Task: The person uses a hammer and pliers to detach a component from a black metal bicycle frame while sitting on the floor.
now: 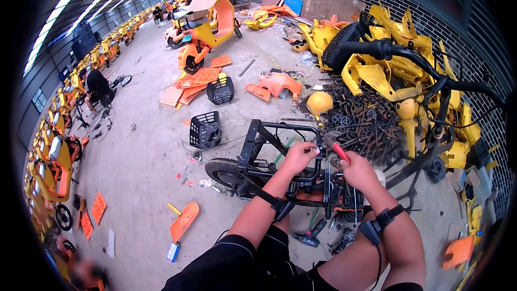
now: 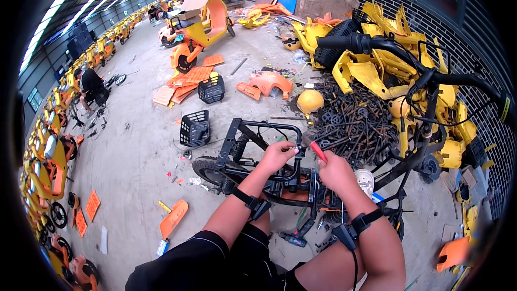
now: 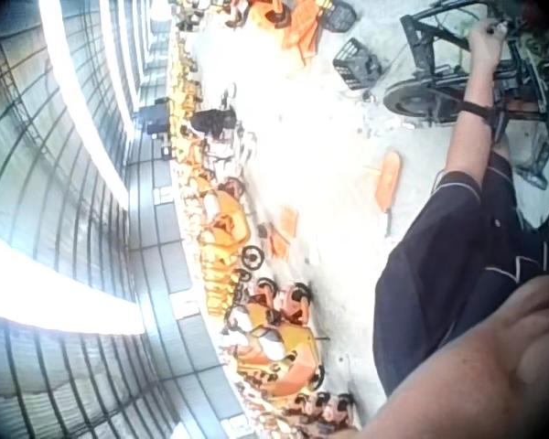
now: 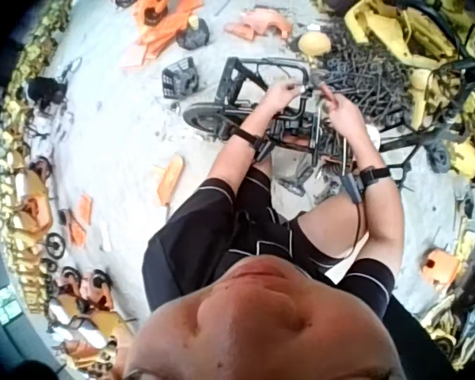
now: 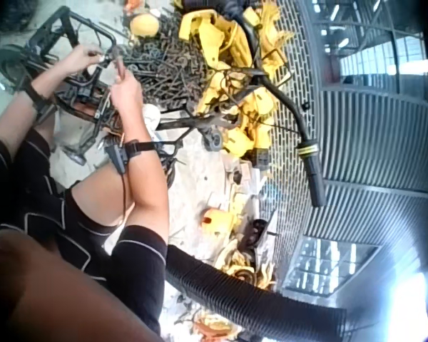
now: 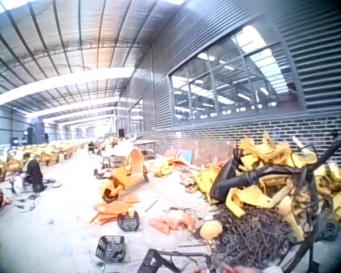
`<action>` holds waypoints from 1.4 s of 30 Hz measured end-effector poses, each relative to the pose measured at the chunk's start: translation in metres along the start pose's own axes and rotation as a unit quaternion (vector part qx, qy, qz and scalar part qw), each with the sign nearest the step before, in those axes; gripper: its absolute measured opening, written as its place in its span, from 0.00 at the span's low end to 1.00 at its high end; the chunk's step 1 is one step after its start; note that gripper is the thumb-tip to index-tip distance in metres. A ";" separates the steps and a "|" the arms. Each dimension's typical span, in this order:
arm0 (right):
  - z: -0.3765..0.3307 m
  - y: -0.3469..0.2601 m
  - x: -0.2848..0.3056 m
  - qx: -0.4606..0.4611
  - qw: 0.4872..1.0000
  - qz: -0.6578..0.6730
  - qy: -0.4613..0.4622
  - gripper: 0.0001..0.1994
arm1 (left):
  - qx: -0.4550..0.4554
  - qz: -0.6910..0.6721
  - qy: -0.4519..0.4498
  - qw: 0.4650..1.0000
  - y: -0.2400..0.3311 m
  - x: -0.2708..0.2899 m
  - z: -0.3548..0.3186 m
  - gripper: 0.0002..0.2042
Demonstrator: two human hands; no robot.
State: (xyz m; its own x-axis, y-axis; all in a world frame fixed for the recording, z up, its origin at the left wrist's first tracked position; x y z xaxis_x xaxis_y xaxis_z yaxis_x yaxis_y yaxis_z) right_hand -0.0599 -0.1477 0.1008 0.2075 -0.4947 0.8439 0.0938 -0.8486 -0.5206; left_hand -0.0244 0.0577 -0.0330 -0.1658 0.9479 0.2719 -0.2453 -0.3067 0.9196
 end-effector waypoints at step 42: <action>0.021 0.022 0.010 -0.001 0.992 0.125 0.013 0.17 | -0.079 0.084 0.034 0.993 0.025 0.000 0.004 0.08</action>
State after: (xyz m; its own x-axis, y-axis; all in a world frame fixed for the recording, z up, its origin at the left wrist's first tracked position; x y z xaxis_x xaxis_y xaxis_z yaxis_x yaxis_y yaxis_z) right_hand -0.0348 -0.1676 0.0947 0.1993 -0.6950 0.6908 0.0412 -0.6984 -0.7145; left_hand -0.0262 0.0507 -0.0092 -0.2796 0.8757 0.3937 -0.3553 -0.4753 0.8049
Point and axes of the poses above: each hand's wrist, its own z-axis towards the middle knuckle, its own x-axis out of the back of the hand, y = z × x, the point moved 6 cm from there along z, towards the middle knuckle, and after that the axes turned 7 degrees about -x, right-handed, at the moved point
